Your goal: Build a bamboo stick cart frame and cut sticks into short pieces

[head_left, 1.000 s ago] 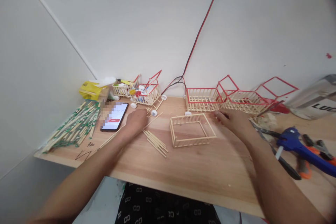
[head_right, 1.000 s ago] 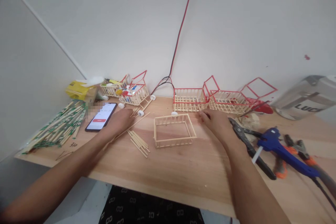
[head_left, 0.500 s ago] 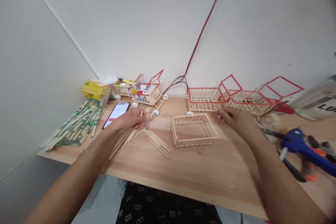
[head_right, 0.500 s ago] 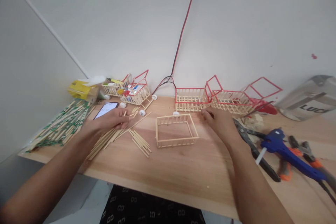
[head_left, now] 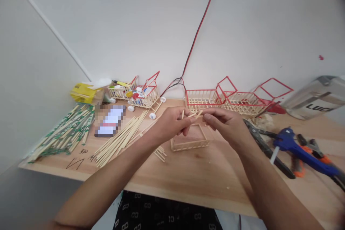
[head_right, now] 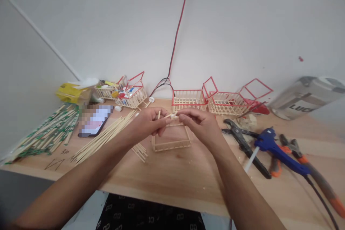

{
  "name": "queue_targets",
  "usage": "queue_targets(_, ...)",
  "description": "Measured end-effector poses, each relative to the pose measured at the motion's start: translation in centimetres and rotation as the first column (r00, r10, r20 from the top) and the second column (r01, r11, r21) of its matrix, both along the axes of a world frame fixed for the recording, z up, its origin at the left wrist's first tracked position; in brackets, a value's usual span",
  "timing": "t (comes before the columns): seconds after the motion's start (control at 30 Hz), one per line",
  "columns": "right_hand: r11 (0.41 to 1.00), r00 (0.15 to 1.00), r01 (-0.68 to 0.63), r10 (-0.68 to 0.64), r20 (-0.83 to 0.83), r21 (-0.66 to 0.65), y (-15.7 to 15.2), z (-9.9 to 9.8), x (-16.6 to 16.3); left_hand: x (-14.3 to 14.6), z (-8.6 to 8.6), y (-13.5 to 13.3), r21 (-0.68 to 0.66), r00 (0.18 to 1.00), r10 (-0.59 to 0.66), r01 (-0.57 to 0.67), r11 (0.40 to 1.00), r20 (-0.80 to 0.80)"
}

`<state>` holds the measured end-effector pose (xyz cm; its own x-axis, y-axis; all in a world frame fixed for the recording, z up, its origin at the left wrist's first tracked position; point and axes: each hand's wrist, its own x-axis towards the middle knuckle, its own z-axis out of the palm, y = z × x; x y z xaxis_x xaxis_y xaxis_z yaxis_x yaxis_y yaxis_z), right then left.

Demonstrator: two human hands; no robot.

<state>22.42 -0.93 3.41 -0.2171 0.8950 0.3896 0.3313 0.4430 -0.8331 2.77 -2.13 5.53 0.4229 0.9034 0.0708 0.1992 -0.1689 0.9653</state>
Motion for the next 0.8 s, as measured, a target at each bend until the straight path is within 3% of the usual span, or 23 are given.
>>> queue_targets(0.17,1.000,0.999,-0.001,0.001,-0.050,-0.006,-0.4,0.6,-0.2,1.6,-0.8,0.3,0.156,0.995,0.043,-0.028,0.987,-0.095)
queue_targets(0.3,0.983,0.983,0.183,-0.182,-0.005,0.018,0.7,0.6,2.0,0.9,-1.5,0.9,0.237,0.983,0.169,-0.148,0.960,-0.069)
queue_targets(0.4,0.965,0.956,0.261,-0.262,0.135,0.022,2.5,-1.0,4.5,-0.3,-2.2,1.6,0.252,0.962,0.270,-0.272,0.929,0.044)
queue_targets(0.6,0.984,0.947,0.175,-0.160,0.280,-0.030,4.3,-6.7,5.1,-1.8,-2.5,1.9,0.251,0.889,0.401,-0.449,0.858,0.221)
queue_targets(0.8,0.989,0.966,0.140,-0.124,0.227,-0.056,3.7,-7.8,4.0,-2.1,-1.8,1.3,0.255,0.852,0.426,-0.504,0.826,0.303)
